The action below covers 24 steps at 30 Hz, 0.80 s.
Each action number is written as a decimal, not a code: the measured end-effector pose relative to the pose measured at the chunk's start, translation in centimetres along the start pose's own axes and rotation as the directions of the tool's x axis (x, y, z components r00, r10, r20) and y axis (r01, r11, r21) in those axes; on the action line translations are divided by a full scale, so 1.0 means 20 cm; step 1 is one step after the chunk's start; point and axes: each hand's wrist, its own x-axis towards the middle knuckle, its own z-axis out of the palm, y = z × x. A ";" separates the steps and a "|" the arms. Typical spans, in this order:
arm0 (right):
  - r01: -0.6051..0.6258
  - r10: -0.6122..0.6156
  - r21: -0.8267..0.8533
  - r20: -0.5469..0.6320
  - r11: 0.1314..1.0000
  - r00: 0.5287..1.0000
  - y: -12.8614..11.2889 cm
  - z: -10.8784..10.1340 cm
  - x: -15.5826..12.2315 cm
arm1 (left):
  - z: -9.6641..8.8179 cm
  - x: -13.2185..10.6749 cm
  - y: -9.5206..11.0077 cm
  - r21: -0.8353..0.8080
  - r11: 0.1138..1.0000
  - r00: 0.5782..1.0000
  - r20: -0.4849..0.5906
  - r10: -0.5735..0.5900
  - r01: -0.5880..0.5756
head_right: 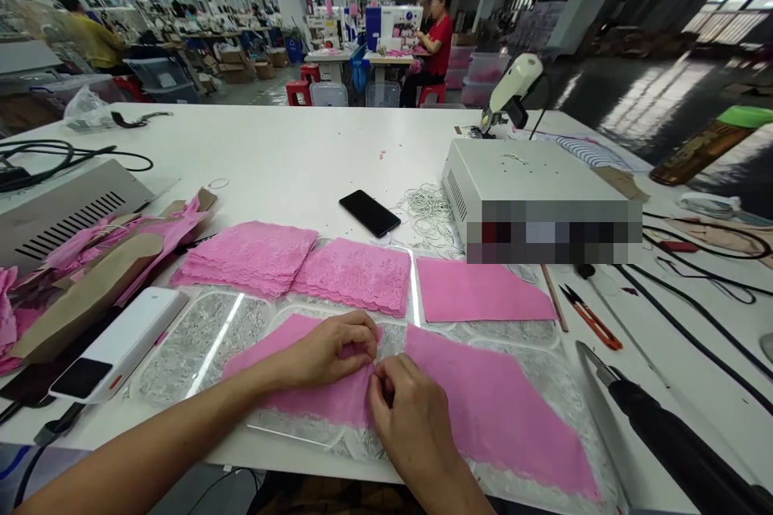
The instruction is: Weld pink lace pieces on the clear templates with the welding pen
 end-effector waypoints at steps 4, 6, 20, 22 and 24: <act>-0.013 0.013 -0.007 -0.010 1.000 1.000 -0.01 0.01 0.00 | 0.00 0.00 0.01 0.006 1.000 1.000 -0.010 -0.026 0.027; -0.025 0.025 -0.005 -0.018 1.000 1.000 -0.01 0.01 0.00 | 0.00 0.00 0.01 0.004 0.999 0.999 -0.009 -0.036 0.036; -0.009 0.008 -0.018 -0.054 1.000 0.999 -0.01 0.02 0.00 | 0.01 0.03 0.03 -0.004 0.993 0.993 -0.037 -0.116 0.116; -0.008 0.007 -0.020 -0.047 1.000 0.999 0.00 0.02 0.00 | 0.01 0.03 0.04 -0.006 0.991 0.990 -0.041 -0.134 0.134; -0.014 0.013 -0.025 -0.038 1.000 0.999 0.00 0.02 -0.01 | 0.01 0.04 0.05 -0.013 0.989 0.988 -0.043 -0.150 0.150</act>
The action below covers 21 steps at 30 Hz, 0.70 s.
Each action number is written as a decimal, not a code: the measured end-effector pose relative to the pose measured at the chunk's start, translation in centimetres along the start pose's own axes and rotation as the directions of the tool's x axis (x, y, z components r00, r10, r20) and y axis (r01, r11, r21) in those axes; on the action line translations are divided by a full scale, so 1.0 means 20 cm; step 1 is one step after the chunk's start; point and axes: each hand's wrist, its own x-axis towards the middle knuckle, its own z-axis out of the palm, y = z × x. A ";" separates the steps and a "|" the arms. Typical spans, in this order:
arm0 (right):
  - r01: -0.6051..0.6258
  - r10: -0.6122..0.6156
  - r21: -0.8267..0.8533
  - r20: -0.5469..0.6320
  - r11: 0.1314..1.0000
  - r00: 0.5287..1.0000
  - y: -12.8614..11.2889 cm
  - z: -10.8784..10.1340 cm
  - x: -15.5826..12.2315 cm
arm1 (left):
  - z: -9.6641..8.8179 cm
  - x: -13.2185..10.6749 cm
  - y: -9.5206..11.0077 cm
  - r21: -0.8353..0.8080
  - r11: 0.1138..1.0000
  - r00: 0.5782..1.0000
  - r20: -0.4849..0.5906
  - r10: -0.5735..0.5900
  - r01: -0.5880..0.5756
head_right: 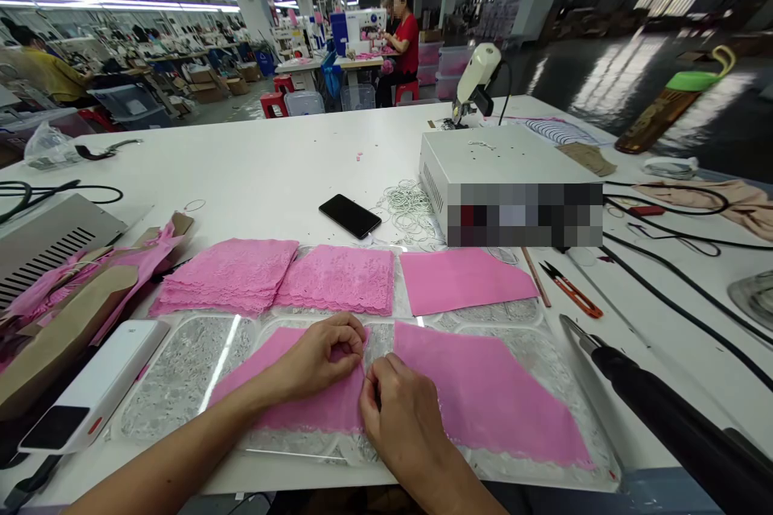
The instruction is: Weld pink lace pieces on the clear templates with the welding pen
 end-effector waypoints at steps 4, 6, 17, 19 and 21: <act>-0.016 0.016 -0.008 0.017 1.000 1.000 0.00 0.00 0.00 | 0.00 0.01 0.00 -0.002 1.000 1.000 -0.001 -0.024 0.024; -0.016 0.017 -0.014 0.016 1.000 1.000 0.00 0.01 0.00 | 0.00 0.01 0.00 0.003 1.000 1.000 0.003 -0.027 0.027; -0.021 0.022 0.026 -0.014 0.999 1.000 0.01 0.01 0.00 | -0.01 0.00 0.01 -0.006 0.999 0.998 0.028 -0.050 0.050; -0.016 0.017 0.032 -0.015 0.999 1.000 0.01 0.01 0.00 | -0.01 0.00 0.01 -0.003 0.999 0.998 0.023 -0.050 0.050; -0.016 0.016 0.033 -0.008 0.999 1.000 0.01 0.01 0.00 | -0.01 0.00 0.01 0.007 0.999 0.999 0.015 -0.043 0.043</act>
